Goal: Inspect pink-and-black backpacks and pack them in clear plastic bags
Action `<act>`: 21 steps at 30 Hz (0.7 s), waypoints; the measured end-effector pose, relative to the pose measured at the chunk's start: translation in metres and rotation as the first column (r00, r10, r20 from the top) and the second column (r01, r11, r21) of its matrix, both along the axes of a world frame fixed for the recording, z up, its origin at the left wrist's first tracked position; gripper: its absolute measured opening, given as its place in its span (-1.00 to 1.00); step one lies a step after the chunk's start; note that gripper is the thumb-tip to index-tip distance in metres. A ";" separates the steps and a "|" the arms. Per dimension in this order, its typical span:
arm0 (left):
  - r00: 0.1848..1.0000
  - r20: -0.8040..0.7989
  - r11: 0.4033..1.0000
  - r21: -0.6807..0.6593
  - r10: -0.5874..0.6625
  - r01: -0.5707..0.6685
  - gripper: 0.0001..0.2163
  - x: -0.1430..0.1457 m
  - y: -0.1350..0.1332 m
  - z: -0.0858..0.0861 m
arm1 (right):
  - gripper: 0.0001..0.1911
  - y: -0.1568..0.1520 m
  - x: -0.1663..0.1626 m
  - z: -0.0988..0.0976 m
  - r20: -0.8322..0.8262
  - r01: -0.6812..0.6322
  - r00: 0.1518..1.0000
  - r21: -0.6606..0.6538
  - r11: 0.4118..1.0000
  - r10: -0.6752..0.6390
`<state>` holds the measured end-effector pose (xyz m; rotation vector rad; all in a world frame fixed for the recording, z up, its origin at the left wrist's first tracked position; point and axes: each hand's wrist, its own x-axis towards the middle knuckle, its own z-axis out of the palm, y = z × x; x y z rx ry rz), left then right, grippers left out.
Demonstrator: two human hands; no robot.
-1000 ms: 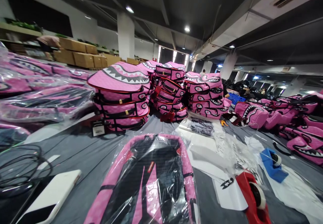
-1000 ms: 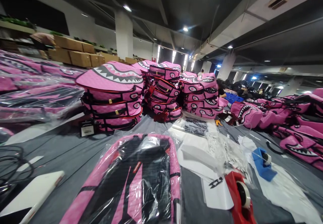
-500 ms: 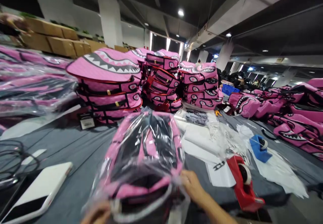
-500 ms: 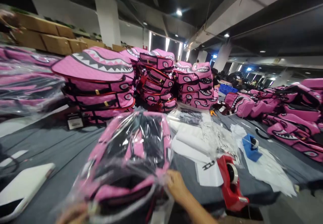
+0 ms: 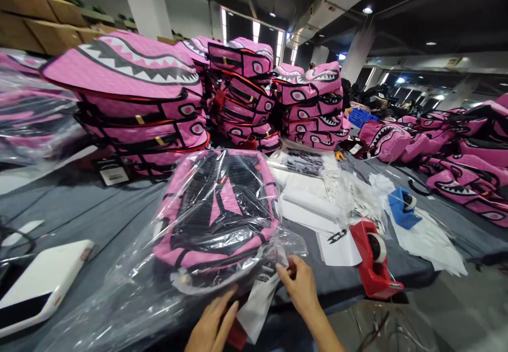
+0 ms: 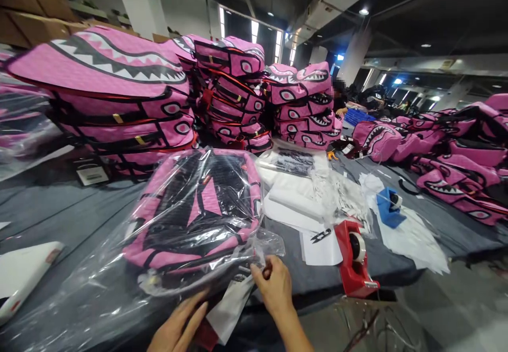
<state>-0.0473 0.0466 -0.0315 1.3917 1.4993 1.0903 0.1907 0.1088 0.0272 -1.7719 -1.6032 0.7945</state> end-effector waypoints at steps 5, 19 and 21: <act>0.998 0.063 0.982 -0.187 -0.010 0.022 -0.51 0.047 0.047 0.026 | -0.89 0.024 -0.010 0.007 0.034 0.005 0.999 -0.074 0.997 -0.002; 0.779 0.620 0.872 -0.428 0.093 0.237 -0.53 0.051 0.028 0.059 | -0.65 0.004 0.033 0.021 -0.602 -0.627 0.703 -0.272 0.730 0.379; 0.711 0.689 0.872 -0.425 0.139 0.242 -0.49 0.058 0.027 0.062 | -0.73 -0.005 0.034 0.022 -0.609 -0.686 0.654 -0.225 0.692 0.450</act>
